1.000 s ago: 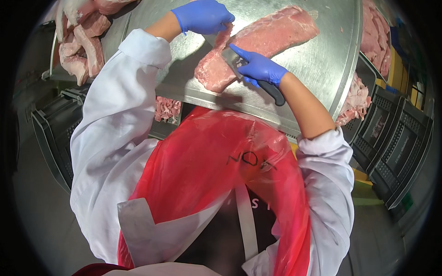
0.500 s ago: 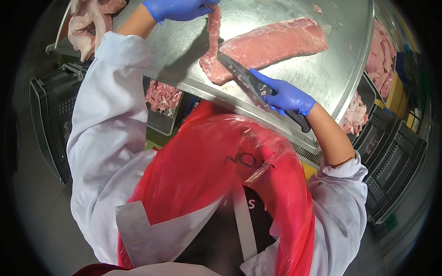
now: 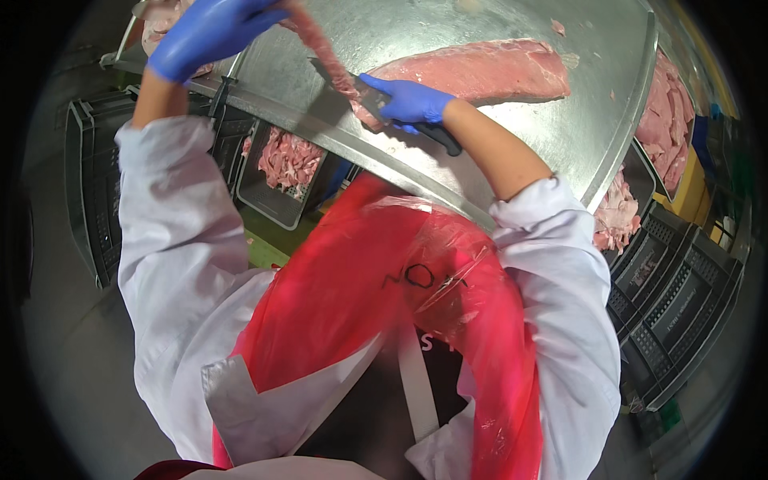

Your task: The person uses a knife to trim fat and cut large pieces of raw meat on a stainless steel table. They separate the trimmed meat and place it into a metal tray, then transfer the tray into a green crate. The person continues to process additional pieces of meat throughout the clip.

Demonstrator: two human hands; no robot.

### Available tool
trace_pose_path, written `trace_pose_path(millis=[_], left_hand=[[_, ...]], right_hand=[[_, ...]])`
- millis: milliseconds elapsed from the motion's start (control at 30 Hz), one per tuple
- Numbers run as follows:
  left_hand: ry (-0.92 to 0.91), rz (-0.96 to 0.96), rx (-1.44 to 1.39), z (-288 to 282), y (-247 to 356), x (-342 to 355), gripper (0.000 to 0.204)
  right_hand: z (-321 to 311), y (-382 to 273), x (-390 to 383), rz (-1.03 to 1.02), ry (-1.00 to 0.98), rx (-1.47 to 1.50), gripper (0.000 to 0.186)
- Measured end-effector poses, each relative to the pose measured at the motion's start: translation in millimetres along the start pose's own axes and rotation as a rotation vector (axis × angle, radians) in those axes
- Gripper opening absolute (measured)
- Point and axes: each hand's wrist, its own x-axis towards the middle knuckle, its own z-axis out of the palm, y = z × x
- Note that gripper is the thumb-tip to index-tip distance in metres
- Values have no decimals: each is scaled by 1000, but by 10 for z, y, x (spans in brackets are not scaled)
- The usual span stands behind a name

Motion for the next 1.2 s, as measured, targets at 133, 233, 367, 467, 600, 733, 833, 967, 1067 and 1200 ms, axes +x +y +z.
trace_pose_path(millis=[133, 233, 367, 467, 600, 733, 833, 967, 1067, 1200], left_hand=[[148, -178, -201, -282, -263, -1156, 20], [79, -493, -124, -442, -166, -2072, 21], [-99, -935, -426, 328, -289, -3245, 27], [-407, -953, 225, 1070, -57, -3047, 43], [45, -432, -94, 1857, 627, -1138, 70], [122, -243, 21, 2365, 1449, 675, 96], [-270, -242, -59, 2467, 1291, 1280, 97], [-413, -58, -371, 2593, 656, 1612, 94], [-636, -35, -730, 2670, 136, 1921, 87], [-755, -141, -907, 2667, -97, 2043, 75]], right_hand=[[171, -108, -723, 98, -267, -230, 79], [155, 138, -1429, 69, -121, -50, 78], [-170, 642, -1885, 74, 330, 290, 78], [-195, 965, -2032, -50, 701, 467, 81], [-172, 1246, -2078, -100, 999, 577, 82], [-52, 1400, -2235, -69, 1120, 672, 82], [193, 1617, -2471, -105, 1180, 706, 80], [651, 1839, -2844, -102, 1187, 898, 76], [953, 1856, -2984, -82, 1257, 1034, 77], [1267, 1878, -2998, -121, 1331, 1083, 76]])
